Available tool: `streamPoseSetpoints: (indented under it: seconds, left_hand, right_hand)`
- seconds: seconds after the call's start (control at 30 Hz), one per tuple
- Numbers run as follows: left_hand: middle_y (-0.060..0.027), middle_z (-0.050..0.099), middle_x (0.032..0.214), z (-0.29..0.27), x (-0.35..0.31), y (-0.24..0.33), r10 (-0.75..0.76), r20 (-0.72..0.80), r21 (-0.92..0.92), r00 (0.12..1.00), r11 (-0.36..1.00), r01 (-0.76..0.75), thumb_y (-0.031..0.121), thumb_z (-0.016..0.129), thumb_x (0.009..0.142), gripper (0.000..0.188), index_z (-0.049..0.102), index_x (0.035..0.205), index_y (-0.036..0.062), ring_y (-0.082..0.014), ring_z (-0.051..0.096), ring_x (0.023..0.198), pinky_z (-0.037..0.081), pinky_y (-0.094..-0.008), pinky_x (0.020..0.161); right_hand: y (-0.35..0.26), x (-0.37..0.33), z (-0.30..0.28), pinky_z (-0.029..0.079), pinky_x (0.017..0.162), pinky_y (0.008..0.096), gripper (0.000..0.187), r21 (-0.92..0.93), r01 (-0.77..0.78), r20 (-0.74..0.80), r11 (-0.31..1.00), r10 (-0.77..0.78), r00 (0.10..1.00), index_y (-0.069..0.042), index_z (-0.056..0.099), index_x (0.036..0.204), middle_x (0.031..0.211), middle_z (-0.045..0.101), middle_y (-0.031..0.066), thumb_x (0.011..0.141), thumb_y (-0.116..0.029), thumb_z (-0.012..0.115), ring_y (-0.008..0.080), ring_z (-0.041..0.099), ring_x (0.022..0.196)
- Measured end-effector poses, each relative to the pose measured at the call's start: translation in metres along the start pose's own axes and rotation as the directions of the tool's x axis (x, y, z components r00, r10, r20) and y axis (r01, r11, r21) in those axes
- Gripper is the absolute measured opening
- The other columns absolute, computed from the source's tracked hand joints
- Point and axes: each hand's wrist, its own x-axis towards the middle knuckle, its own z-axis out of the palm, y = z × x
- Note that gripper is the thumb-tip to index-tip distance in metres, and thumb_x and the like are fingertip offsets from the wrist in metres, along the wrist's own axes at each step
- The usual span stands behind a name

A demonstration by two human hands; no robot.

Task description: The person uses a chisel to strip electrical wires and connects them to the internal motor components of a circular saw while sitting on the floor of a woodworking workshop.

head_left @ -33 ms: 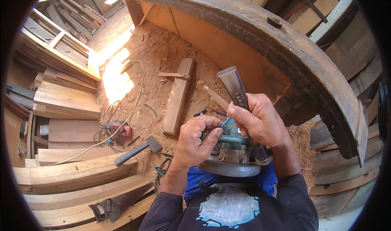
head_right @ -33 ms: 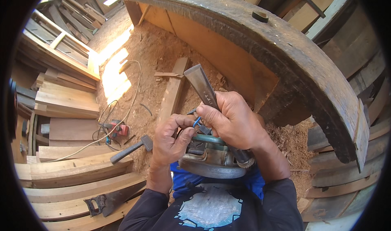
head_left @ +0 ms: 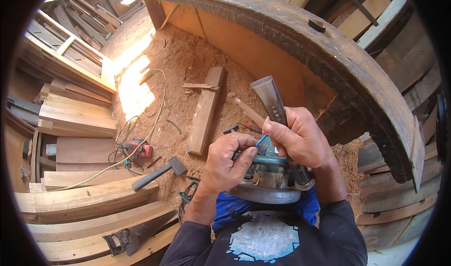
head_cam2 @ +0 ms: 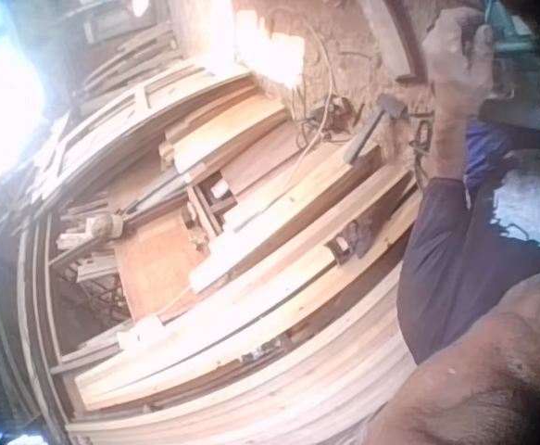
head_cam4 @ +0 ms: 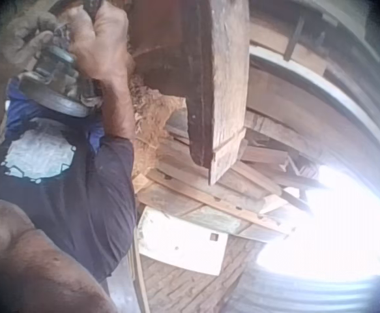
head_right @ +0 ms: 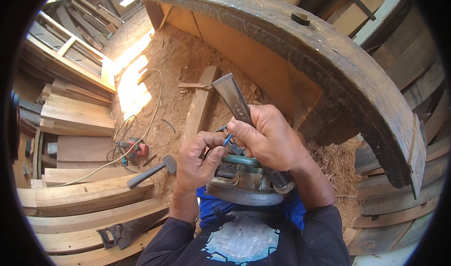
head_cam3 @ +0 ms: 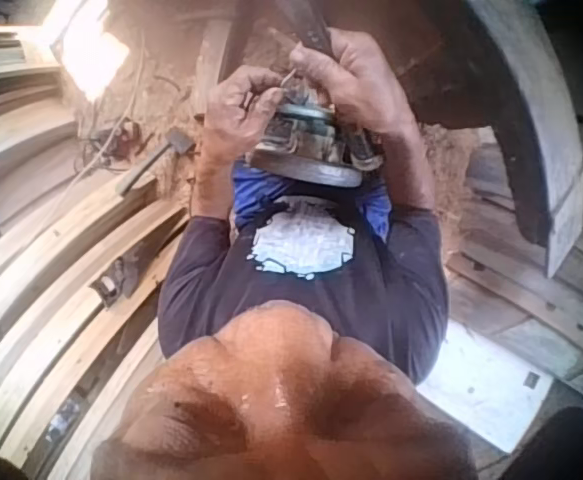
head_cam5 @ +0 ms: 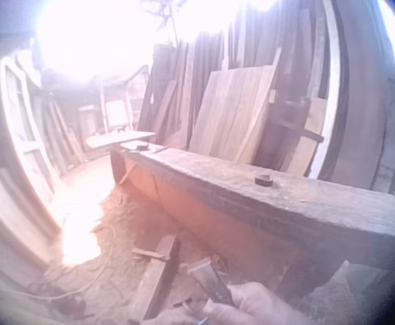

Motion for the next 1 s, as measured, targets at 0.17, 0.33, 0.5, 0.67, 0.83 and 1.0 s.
streamPoseSetpoints:
  seconds: [0.17, 0.33, 0.5, 0.67, 0.83, 1.0]
  left_hand:
    - [-0.0105, 0.066, 0.078, -0.002, 0.005, 0.002, 0.071, 0.089, -0.014, 0.994, 0.997, -0.070, 0.000, 0.066, 0.085, 0.006, 0.065, 0.091, -0.0009, -0.0212, 0.063, 0.067, 0.049, -0.0327, 0.062]
    - [-0.0004, 0.059, 0.074, 0.004, 0.000, -0.012, -0.038, 0.053, -0.280, 0.998, 0.959, 0.051, 0.000, 0.058, 0.090, 0.003, 0.060, 0.087, 0.0008, -0.0064, 0.051, 0.063, 0.042, -0.0233, 0.059]
    - [0.0043, 0.054, 0.076, 0.000, 0.001, -0.013, -0.132, -0.040, -0.365, 0.990, 0.925, 0.108, 0.005, 0.056, 0.095, 0.003, 0.057, 0.093, 0.0025, -0.0006, 0.045, 0.066, 0.038, -0.0193, 0.058]
    - [0.0005, 0.060, 0.077, 0.002, 0.001, -0.009, -0.181, -0.065, -0.345, 0.981, 0.927, 0.148, 0.010, 0.058, 0.095, 0.010, 0.061, 0.097, 0.0000, -0.0021, 0.051, 0.066, 0.042, -0.0186, 0.059]
    - [-0.0007, 0.062, 0.081, 0.004, 0.004, -0.019, -0.156, -0.101, -0.373, 0.983, 0.921, 0.108, 0.007, 0.056, 0.096, 0.012, 0.062, 0.101, -0.0022, -0.0035, 0.055, 0.070, 0.046, -0.0192, 0.063]
    - [-0.0001, 0.060, 0.085, 0.004, 0.002, -0.017, -0.156, -0.063, -0.408, 0.986, 0.905, 0.117, 0.005, 0.054, 0.098, 0.012, 0.061, 0.102, -0.0030, -0.0032, 0.055, 0.076, 0.047, -0.0193, 0.066]
  right_hand:
    - [0.008, 0.009, -0.008, 0.041, 0.046, 0.0206, 0.029, 0.127, -0.093, 0.110, 0.988, 0.079, 0.991, -0.004, 0.059, 0.079, 0.063, 0.056, -0.0017, 0.098, -0.026, 0.064, 0.0043, 0.051, 0.049]
    - [0.011, 0.010, -0.008, 0.041, 0.046, 0.0210, 0.026, 0.276, -0.248, 0.208, 0.929, 0.194, 0.959, 0.001, 0.062, 0.097, 0.069, 0.060, 0.0018, 0.102, -0.023, 0.053, 0.0057, 0.053, 0.049]
    - [0.010, -0.024, 0.010, 0.046, 0.048, 0.0231, 0.029, 0.423, -0.094, 0.012, 0.901, 0.099, 0.995, 0.001, 0.047, 0.122, 0.079, 0.059, 0.0060, 0.106, -0.022, 0.039, 0.0085, 0.053, 0.049]
    - [0.008, -0.055, 0.018, 0.050, 0.049, 0.0263, 0.024, 0.724, -0.134, 0.086, 0.677, 0.105, 0.991, -0.003, 0.046, 0.116, 0.075, 0.049, 0.0036, 0.106, -0.023, 0.041, 0.0104, 0.049, 0.047]
    - [0.005, -0.063, 0.034, 0.049, 0.051, 0.0266, 0.026, 0.733, -0.397, 0.401, 0.552, 0.120, 0.908, -0.001, 0.045, 0.116, 0.075, 0.048, 0.0028, 0.106, -0.025, 0.044, 0.0100, 0.049, 0.048]
    - [0.017, -0.060, 0.050, 0.050, 0.049, 0.0251, 0.026, 0.743, -0.426, 0.432, 0.516, 0.117, 0.894, -0.002, 0.045, 0.114, 0.075, 0.048, 0.0022, 0.107, -0.026, 0.043, 0.0090, 0.050, 0.048]
